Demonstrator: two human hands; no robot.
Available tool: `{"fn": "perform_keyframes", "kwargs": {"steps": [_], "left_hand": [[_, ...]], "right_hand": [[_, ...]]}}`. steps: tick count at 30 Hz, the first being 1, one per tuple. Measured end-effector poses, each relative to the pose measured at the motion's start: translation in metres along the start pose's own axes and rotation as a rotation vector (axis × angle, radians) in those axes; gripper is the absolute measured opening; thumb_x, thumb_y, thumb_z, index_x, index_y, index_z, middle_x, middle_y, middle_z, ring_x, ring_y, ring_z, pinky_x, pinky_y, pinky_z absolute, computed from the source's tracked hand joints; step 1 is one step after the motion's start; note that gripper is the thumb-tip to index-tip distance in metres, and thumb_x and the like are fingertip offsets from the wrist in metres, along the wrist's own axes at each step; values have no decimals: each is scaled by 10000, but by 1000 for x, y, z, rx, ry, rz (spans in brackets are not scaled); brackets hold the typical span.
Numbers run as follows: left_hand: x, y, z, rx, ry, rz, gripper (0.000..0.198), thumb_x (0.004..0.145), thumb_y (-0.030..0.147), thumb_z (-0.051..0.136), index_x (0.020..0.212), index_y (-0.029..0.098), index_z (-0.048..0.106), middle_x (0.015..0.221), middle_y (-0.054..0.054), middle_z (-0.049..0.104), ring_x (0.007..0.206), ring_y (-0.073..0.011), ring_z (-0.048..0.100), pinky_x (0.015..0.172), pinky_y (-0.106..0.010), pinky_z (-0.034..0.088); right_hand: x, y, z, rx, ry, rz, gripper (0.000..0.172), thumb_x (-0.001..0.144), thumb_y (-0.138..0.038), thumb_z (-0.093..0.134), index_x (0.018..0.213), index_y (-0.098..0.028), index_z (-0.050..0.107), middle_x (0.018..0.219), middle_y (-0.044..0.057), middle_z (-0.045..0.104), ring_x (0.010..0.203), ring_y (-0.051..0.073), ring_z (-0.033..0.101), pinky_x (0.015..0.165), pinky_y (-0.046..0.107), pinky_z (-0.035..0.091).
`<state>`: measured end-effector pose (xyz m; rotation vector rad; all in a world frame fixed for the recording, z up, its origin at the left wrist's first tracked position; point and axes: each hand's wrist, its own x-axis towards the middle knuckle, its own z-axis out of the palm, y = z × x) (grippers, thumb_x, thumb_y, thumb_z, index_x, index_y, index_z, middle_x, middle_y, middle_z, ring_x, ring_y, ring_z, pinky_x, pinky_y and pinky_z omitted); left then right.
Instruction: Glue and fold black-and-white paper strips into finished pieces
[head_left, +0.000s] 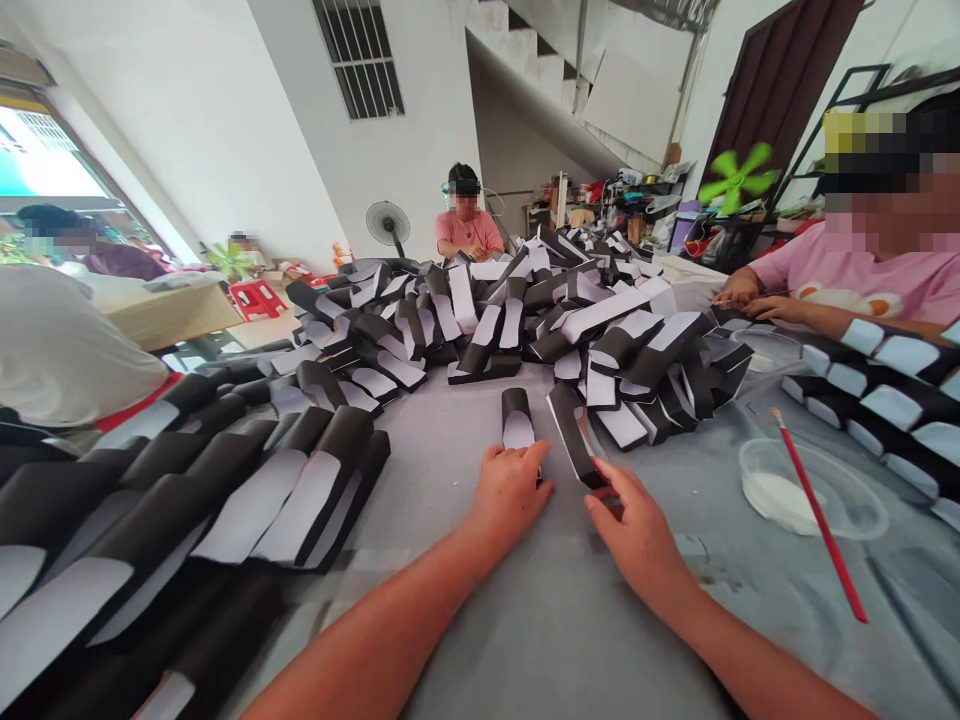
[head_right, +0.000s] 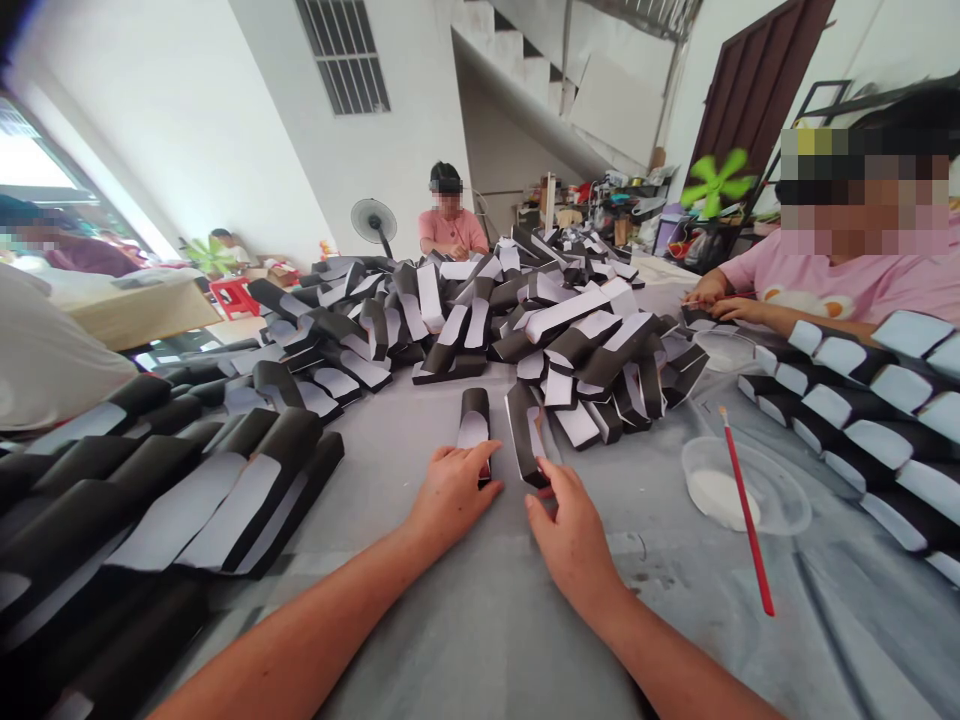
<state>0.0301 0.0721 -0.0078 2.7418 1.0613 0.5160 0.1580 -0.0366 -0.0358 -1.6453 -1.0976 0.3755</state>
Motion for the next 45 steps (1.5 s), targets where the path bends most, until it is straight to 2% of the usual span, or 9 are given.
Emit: {"fn": "perform_keyframes", "kwargs": {"steps": [5,9,12,19,27,31,34,40,45], "left_hand": [[0,-3,0,-43,57,-29,378,766,125,610,1131,222,587,915,-48,714,880,-222,655,925,-437,401],[0,-1,-3,-78,99,-28,370,768,103,606,1118,224,606,893,-40,711,858,-206,654,935,-431,403],[1,1,-4,-97,115,-16,350,771,102,610,1098,225,616,883,-33,709,848,-200,651,934,-435,401],[-2,1,0,-191,227,58,296,783,123,609,1059,227,629,800,-5,689,777,-168,631,928,-414,403],[-9,7,2,-417,412,115,228,814,194,570,1031,237,623,752,26,656,691,-123,599,1056,-456,336],[-12,12,1,-471,414,178,66,821,229,571,863,226,621,763,20,665,690,-118,606,1101,-481,288],[-15,15,0,-492,396,268,95,840,225,543,756,219,588,715,24,645,677,-110,600,1101,-465,310],[-19,20,3,-533,350,331,175,854,296,541,699,216,550,683,11,625,669,-115,594,1058,-448,394],[-21,23,5,-533,337,367,128,857,263,535,740,219,563,718,5,645,692,-115,611,1051,-433,415]], "right_hand": [[-1,0,0,-76,-34,-109,471,784,-275,482,1250,-241,539,1161,82,595,992,226,603,854,420,516],[-2,1,0,-128,-58,-166,494,810,-267,460,1301,-225,496,1273,89,542,1179,238,523,992,440,448],[-3,3,1,-136,-70,-181,501,811,-261,460,1310,-221,490,1325,87,513,1238,236,483,1039,442,412],[-2,3,0,-128,-72,-190,381,786,-238,495,1153,-248,598,1275,80,551,1199,243,517,1000,451,445],[-4,-4,-5,-80,-77,-229,294,807,-235,479,1053,-252,640,1208,77,597,1126,235,570,959,444,473],[-3,-6,-6,-26,-69,-240,251,845,-343,497,1018,-245,651,1125,81,641,1082,241,589,948,438,473],[-3,-8,-6,17,-77,-225,290,873,-406,473,1035,-231,637,1074,83,661,1020,235,609,901,410,493],[-4,-10,-8,119,-123,-175,359,916,-418,386,1160,-241,580,1108,66,660,1044,222,608,880,371,497],[-6,-8,-10,225,-152,-110,385,914,-451,401,1222,-254,524,1112,56,664,1027,217,623,858,349,512]]}}
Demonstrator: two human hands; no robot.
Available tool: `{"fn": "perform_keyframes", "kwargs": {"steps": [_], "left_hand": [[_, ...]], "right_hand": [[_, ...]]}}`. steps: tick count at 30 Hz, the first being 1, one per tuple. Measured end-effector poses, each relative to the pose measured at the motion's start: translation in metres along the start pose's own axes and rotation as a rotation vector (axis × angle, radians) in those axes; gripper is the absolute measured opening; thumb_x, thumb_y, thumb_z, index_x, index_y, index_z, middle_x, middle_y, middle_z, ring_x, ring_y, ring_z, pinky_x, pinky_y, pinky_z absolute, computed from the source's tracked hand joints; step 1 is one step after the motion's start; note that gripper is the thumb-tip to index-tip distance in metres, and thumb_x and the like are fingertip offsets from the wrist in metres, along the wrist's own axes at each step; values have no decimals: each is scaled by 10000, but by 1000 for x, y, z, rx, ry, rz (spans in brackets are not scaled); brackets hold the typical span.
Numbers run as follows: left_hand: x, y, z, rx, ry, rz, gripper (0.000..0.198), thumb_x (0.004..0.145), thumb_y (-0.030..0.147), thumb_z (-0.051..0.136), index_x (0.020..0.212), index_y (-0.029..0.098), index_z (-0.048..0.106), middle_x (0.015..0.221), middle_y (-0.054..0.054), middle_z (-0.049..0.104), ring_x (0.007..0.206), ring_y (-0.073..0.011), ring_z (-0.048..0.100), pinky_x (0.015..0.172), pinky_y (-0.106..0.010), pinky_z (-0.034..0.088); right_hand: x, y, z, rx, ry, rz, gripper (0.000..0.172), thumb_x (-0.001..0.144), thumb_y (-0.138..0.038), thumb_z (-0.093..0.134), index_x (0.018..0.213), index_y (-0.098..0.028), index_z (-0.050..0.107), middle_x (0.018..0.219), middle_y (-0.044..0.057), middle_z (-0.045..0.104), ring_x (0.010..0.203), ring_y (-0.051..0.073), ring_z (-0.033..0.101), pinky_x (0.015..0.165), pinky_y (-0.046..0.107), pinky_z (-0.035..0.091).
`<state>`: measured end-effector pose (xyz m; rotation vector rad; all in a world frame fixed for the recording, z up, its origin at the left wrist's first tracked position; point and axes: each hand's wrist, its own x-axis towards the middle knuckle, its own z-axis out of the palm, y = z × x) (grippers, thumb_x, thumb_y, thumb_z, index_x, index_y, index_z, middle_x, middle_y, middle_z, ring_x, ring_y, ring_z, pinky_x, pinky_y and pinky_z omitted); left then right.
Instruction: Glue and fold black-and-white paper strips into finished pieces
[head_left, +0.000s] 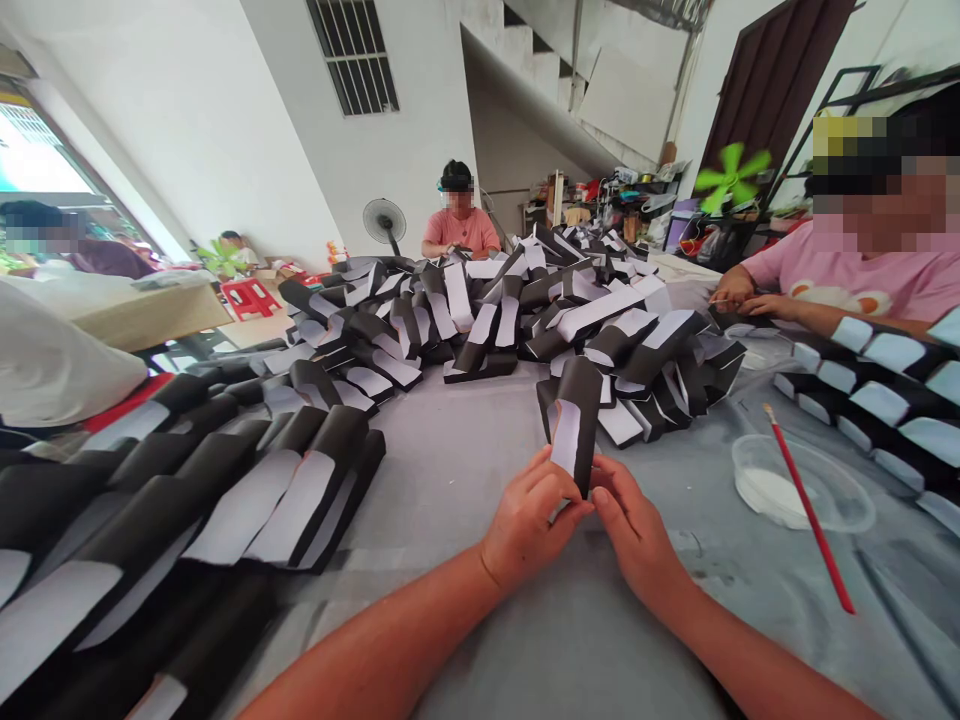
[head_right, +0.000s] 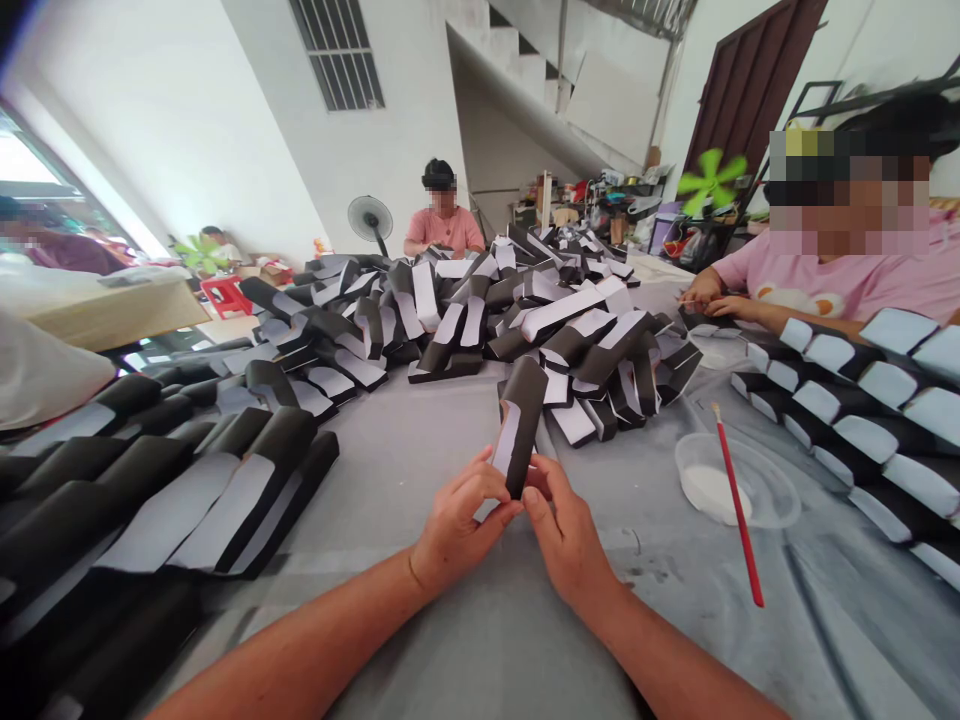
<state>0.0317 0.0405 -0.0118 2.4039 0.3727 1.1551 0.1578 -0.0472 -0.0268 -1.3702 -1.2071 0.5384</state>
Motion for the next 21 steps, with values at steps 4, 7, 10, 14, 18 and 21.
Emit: {"fn": "perform_keyframes", "kwargs": {"steps": [4,7,10,14,18,21], "left_hand": [[-2,1,3,-11,21,31,17,843,210,553,841,223,564,751,13,650,688,-109,619,1051,-411,420],[-5,-2,5,-36,40,-1,134,821,191,556,951,225,554,748,33,636,659,-102,614,1057,-424,410],[-6,-6,8,-51,49,3,262,804,178,551,1059,226,519,762,42,631,679,-103,619,1054,-437,412],[-7,-8,9,5,28,38,312,812,175,549,1112,226,483,796,36,638,728,-107,631,1057,-427,410],[-7,-8,9,72,27,74,337,807,170,560,1128,222,472,845,6,655,785,-127,641,1044,-430,409],[-6,-6,9,96,26,42,348,785,169,565,1117,224,476,893,-16,665,810,-143,643,1027,-437,414]], "right_hand": [[-2,3,-1,98,-17,20,392,913,-458,419,1249,-265,475,1076,61,679,959,207,647,811,341,527],[-1,5,1,162,-38,14,367,915,-425,444,1250,-276,451,1074,56,678,962,194,643,816,340,524],[1,5,3,203,-23,-7,327,906,-396,473,1210,-274,459,1098,53,662,987,188,628,835,346,514],[3,5,4,213,6,21,320,886,-362,506,1185,-257,460,1099,59,651,987,187,621,835,346,512],[4,7,4,218,22,57,380,861,-352,523,1217,-247,446,1117,69,636,956,188,628,805,345,523],[5,9,4,188,62,85,404,826,-355,557,1202,-236,473,1090,67,632,940,193,621,779,342,529]]}}
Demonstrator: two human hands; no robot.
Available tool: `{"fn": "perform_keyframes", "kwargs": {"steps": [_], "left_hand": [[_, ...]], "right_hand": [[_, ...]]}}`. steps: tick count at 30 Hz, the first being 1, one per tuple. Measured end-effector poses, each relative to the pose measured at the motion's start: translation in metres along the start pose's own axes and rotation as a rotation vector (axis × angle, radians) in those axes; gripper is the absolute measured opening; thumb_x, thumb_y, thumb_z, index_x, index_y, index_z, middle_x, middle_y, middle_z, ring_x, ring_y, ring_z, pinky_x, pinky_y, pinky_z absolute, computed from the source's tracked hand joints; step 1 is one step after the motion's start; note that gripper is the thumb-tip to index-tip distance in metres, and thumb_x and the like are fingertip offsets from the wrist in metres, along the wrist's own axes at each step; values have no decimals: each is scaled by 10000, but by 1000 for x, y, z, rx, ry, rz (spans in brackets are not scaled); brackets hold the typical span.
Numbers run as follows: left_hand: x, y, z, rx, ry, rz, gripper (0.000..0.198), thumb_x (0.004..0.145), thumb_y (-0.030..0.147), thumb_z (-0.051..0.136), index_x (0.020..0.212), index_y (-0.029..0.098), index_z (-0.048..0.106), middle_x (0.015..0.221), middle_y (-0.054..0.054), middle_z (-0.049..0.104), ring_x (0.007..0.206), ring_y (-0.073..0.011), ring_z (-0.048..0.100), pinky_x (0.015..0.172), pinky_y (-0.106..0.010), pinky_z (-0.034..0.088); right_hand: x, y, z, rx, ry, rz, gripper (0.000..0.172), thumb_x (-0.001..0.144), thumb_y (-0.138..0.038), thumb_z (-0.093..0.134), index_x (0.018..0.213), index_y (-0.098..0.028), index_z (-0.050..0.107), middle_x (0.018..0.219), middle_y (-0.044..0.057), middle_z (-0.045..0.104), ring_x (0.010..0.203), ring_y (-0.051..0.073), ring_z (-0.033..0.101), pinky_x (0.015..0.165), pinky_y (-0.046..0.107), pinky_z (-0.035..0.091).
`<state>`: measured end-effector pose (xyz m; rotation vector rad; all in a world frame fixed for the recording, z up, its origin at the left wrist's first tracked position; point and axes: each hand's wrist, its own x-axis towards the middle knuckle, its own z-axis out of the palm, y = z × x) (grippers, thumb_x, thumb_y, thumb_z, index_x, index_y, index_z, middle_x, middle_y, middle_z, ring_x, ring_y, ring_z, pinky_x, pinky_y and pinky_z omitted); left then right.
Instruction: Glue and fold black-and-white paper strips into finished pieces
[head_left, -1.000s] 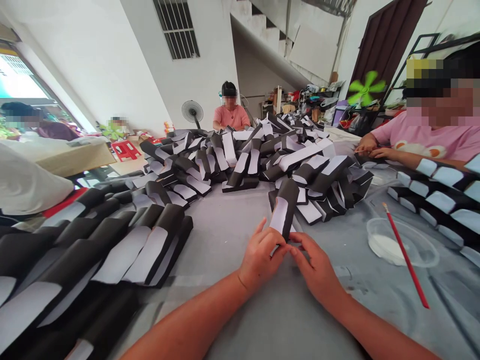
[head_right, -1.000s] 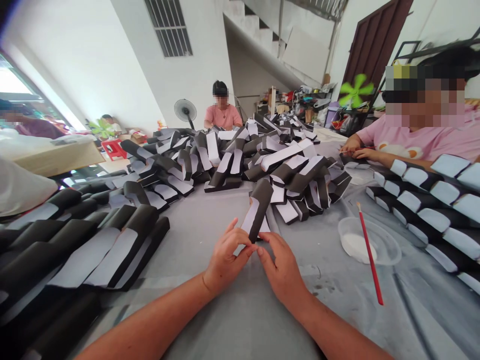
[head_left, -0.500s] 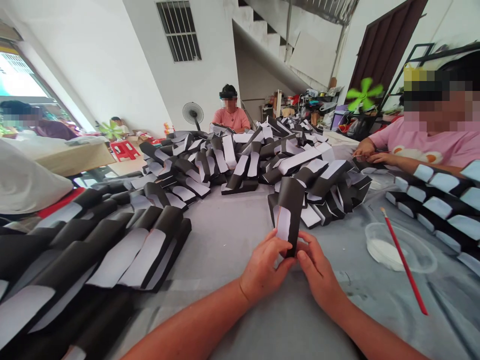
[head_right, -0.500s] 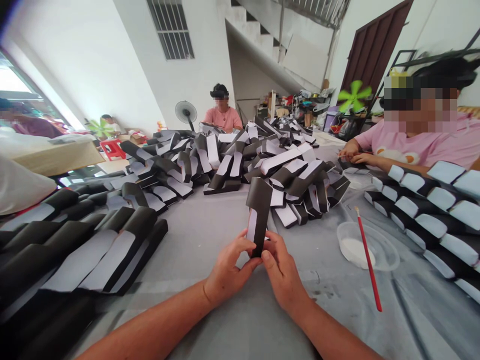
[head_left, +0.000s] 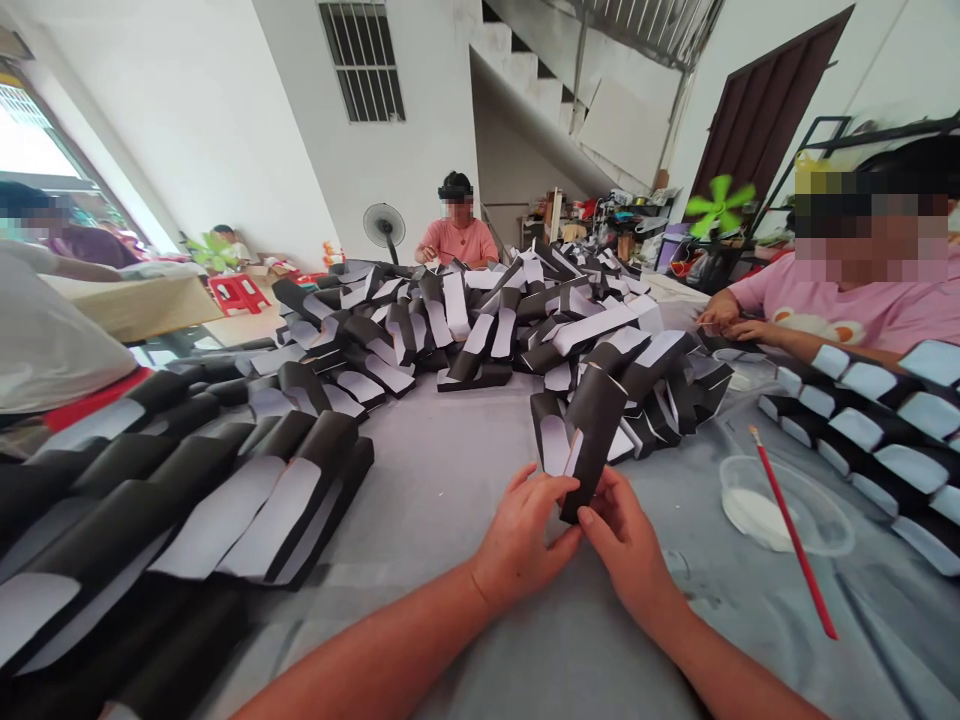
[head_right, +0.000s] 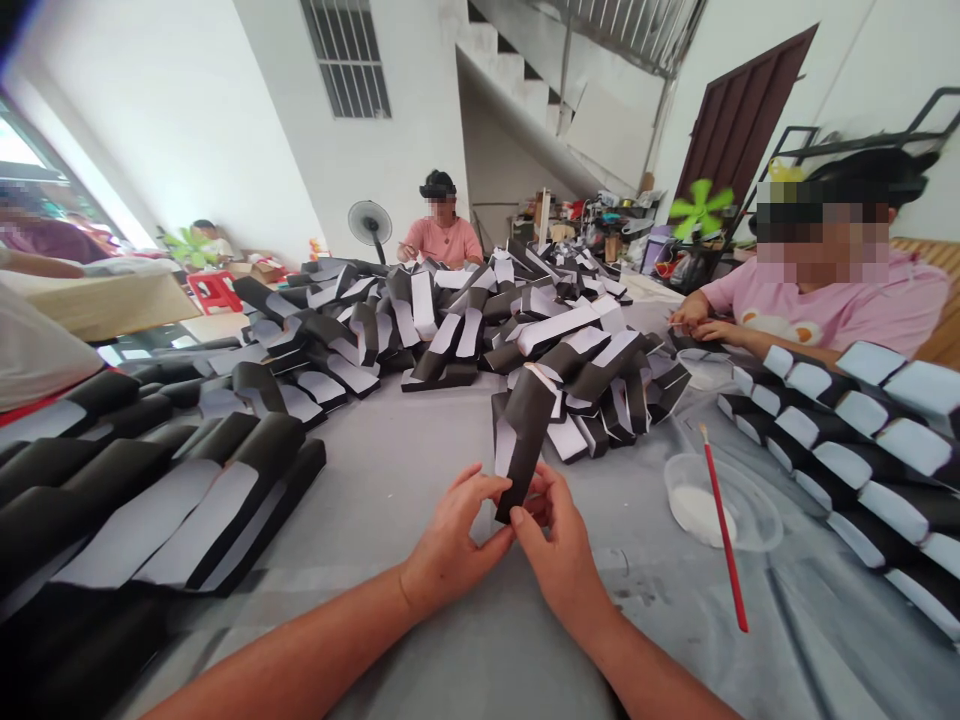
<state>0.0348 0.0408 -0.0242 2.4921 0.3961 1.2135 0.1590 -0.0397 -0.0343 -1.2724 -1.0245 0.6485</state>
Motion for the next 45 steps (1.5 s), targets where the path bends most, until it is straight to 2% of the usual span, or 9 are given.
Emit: {"fn": "perform_keyframes", "kwargs": {"steps": [6,11,16,19,23,27,35,41,45], "left_hand": [[2,2,-1,-22,65,-45,389,745,136,554,1121,209,487,973,-42,664,879,-167,630,969,-414,442],[4,-2,-3,-153,57,-321,384,732,132,546,1108,207,531,1017,-57,655,961,-193,609,867,-361,474],[10,-7,-3,-437,71,-540,320,792,224,569,1110,194,546,996,-58,671,928,-187,609,845,-343,459],[14,-7,-3,-700,88,-626,289,815,288,577,1082,179,556,992,-69,679,906,-190,615,827,-333,465],[17,-6,-2,-945,88,-674,348,781,348,643,1066,165,565,974,-81,693,904,-201,630,845,-335,469],[15,-6,-1,-973,68,-662,411,763,401,667,1088,163,586,1017,-91,686,957,-215,619,858,-329,465],[16,-10,-7,-781,41,-720,552,625,451,768,1079,166,638,960,-68,665,853,-204,603,755,-300,483],[21,-8,-7,-983,71,-723,516,673,421,750,1100,162,618,839,-41,683,727,-161,627,704,-278,482],[20,-10,-6,-1031,143,-786,500,665,473,748,1044,173,622,886,-53,702,787,-163,639,731,-271,481]], "right_hand": [[0,-1,0,-33,63,-19,429,792,-393,594,1179,-235,497,999,50,633,800,170,619,702,326,538],[-1,-4,1,-149,63,-76,444,803,-321,561,1230,-250,464,1111,72,607,817,167,624,713,336,543],[-4,-3,0,-292,16,-185,512,817,-255,533,1316,-262,420,1275,94,547,1013,207,604,814,376,534],[-5,-1,0,-356,6,-259,520,828,-255,535,1335,-262,417,1278,98,559,1006,208,613,822,385,539],[-6,-1,0,-395,30,-319,448,865,-287,522,1308,-256,469,1134,77,638,943,196,635,804,365,552],[-6,-3,0,-431,66,-345,409,892,-278,489,1301,-274,496,1083,54,657,861,170,646,778,336,564],[-7,1,0,-559,-128,-493,512,891,-177,441,1388,-294,421,1295,62,576,1181,199,557,967,357,504],[-9,4,1,-576,-140,-444,577,888,-182,439,1440,-287,305,1299,75,571,1157,201,571,965,392,503],[-8,3,1,-620,-125,-481,505,875,-180,453,1372,-258,409,1312,101,538,1213,217,523,998,420,475]]}}
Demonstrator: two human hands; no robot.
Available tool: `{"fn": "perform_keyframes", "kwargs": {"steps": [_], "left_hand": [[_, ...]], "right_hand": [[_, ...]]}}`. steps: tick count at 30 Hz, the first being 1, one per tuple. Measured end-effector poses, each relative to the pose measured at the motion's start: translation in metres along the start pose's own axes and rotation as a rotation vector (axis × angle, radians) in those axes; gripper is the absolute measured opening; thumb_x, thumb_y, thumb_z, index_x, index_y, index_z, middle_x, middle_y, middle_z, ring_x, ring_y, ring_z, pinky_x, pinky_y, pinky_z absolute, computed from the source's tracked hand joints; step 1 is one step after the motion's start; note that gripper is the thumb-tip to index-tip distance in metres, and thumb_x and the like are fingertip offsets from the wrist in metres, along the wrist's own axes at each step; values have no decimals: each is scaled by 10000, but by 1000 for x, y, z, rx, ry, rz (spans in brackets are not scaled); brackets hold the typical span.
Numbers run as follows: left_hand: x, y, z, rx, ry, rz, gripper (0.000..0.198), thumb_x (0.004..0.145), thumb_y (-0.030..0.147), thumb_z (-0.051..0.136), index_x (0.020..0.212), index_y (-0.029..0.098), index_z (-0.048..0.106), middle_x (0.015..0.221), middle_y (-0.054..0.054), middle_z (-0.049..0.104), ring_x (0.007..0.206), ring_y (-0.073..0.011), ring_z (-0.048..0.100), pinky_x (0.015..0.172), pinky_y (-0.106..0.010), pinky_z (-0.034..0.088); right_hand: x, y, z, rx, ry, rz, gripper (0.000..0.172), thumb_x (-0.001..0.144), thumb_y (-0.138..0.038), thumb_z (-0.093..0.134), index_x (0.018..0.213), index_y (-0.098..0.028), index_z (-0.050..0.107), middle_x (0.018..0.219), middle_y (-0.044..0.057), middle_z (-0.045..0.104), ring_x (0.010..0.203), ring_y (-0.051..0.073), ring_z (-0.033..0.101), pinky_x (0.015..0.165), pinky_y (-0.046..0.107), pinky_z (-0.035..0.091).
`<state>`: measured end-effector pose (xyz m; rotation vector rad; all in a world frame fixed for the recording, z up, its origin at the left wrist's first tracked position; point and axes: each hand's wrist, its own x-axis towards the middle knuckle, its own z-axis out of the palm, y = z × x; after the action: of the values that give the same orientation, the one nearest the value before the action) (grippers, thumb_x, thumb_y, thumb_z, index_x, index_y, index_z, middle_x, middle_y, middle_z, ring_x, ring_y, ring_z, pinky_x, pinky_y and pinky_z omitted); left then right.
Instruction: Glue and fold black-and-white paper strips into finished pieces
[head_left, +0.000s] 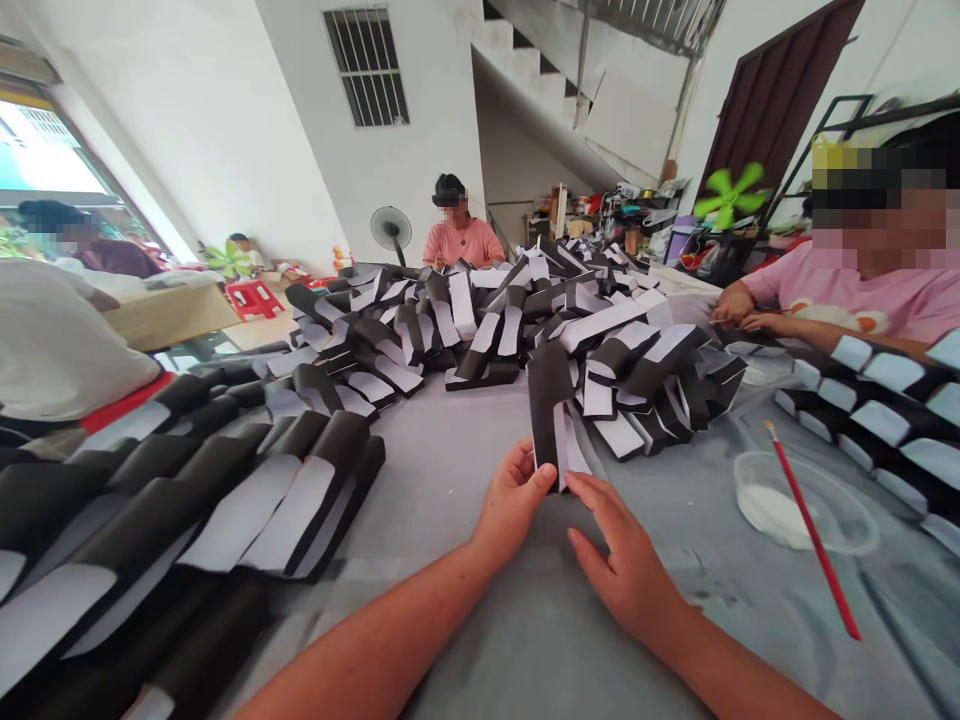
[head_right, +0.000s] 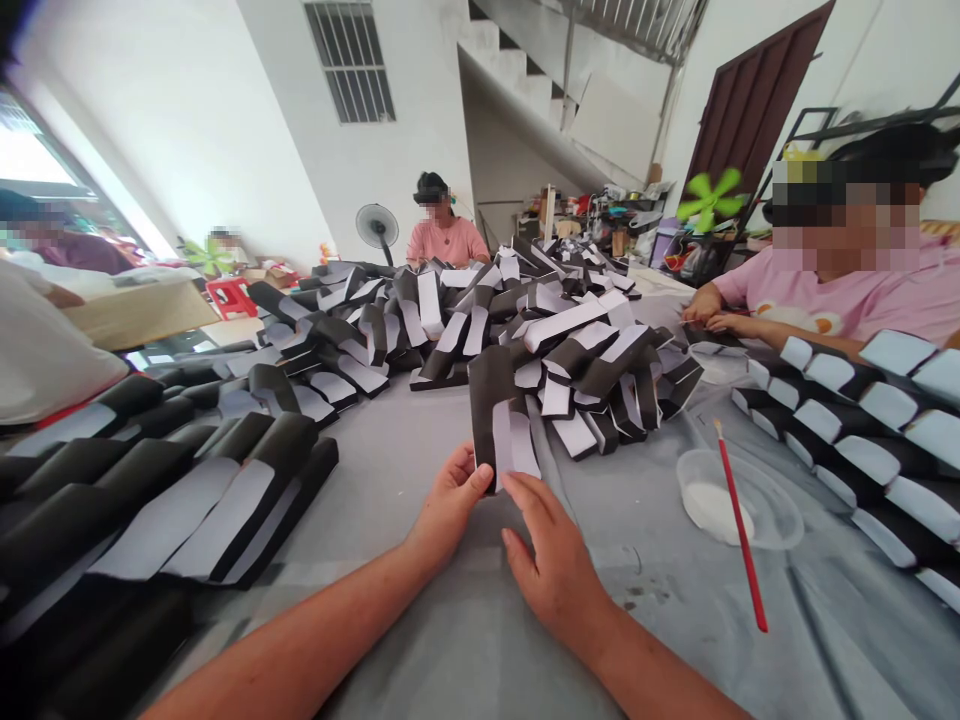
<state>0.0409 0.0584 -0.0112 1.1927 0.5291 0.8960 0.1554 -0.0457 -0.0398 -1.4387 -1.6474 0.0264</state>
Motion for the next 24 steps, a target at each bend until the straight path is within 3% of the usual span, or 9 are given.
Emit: {"fn": "perform_keyframes", "kwargs": {"steps": [5,14,24], "left_hand": [[0,-4,-4,-26,-2,-73,479,694,508,713,1038,187,620,883,-42,696,777,-153,631,666,-238,476],[1,-5,-3,-212,-25,-126,392,716,438,701,993,171,628,945,-61,693,822,-184,648,628,-255,509],[0,-4,-3,-218,12,-156,383,714,407,679,1000,161,614,947,-74,699,814,-198,657,670,-288,514]], "right_hand": [[1,1,0,-48,-3,19,419,874,-195,455,1284,-258,518,1378,111,461,1251,241,488,996,441,476],[2,1,2,-53,-44,36,468,876,-159,425,1335,-230,482,1448,109,404,1312,236,427,1042,438,441],[0,1,4,-59,-87,15,491,868,-149,430,1352,-215,474,1472,108,381,1306,238,435,1044,447,440]]}}
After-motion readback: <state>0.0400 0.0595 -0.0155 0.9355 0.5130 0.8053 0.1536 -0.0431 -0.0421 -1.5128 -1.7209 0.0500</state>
